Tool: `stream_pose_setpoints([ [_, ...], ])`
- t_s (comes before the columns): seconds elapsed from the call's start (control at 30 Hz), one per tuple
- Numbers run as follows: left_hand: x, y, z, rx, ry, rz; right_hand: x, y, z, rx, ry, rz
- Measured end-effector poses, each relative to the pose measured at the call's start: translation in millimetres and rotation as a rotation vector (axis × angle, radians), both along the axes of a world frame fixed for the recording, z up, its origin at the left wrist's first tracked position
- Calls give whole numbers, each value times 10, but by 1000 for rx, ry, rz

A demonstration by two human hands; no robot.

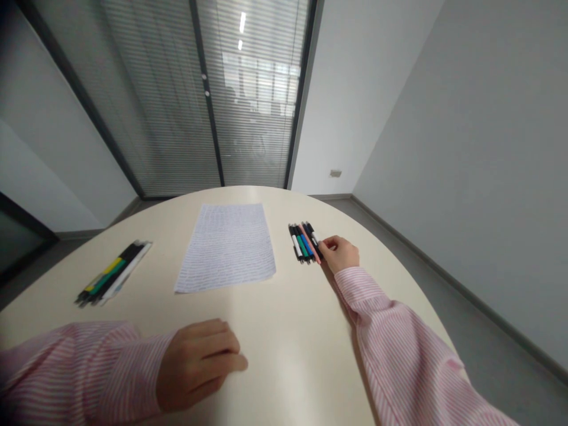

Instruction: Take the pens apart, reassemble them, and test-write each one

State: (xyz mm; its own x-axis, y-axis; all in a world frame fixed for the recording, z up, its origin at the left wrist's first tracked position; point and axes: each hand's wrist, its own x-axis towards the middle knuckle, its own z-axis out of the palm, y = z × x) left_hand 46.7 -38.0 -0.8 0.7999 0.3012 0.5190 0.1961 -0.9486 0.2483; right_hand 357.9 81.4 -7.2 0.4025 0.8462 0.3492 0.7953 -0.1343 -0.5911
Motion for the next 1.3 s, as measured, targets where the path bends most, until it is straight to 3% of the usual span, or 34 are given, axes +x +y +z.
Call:
stream_pose_setpoints([
  [0.13,4,46,-37,-6,-68,78,-3,1,-24,70,-29,19],
  [0.27,-11,151,-117,39,-113,270,-161,-132,58,255,-47,88],
  [0.3,-20,176,-139,54,-92,322,-238,-199,94,376,-51,186],
  [0.4,-50,220,-186,73,-3,402,-539,-462,190,426,-71,417],
  [0.43,-58,223,-192,79,15,409,-652,-558,207,450,-86,589],
  [0.47,-64,222,-193,86,26,413,-764,-651,214,428,-112,759],
  [0.53,-69,210,-187,103,35,417,-966,-808,197,364,-139,972],
  [0.63,-67,195,-171,111,44,420,-1167,-941,139,175,-176,1115],
  [0.77,-61,182,-163,89,30,409,-1231,-959,96,-10,-227,1124],
  [0.9,-75,201,-108,76,2,380,-1211,-937,93,-26,-226,1120],
  [1.0,-160,331,39,98,68,421,-1212,-929,87,-29,-231,1132],
  [1.1,-374,594,277,180,329,684,-1222,-920,80,-43,-223,1134],
  [1.13,-473,697,360,155,456,820,-1224,-918,80,-47,-222,1132],
  [1.2,-692,894,502,140,496,991,-1228,-915,82,-49,-223,1130],
  [1.3,-988,1122,593,-9,697,1280,-1231,-916,90,-33,-221,1128],
])
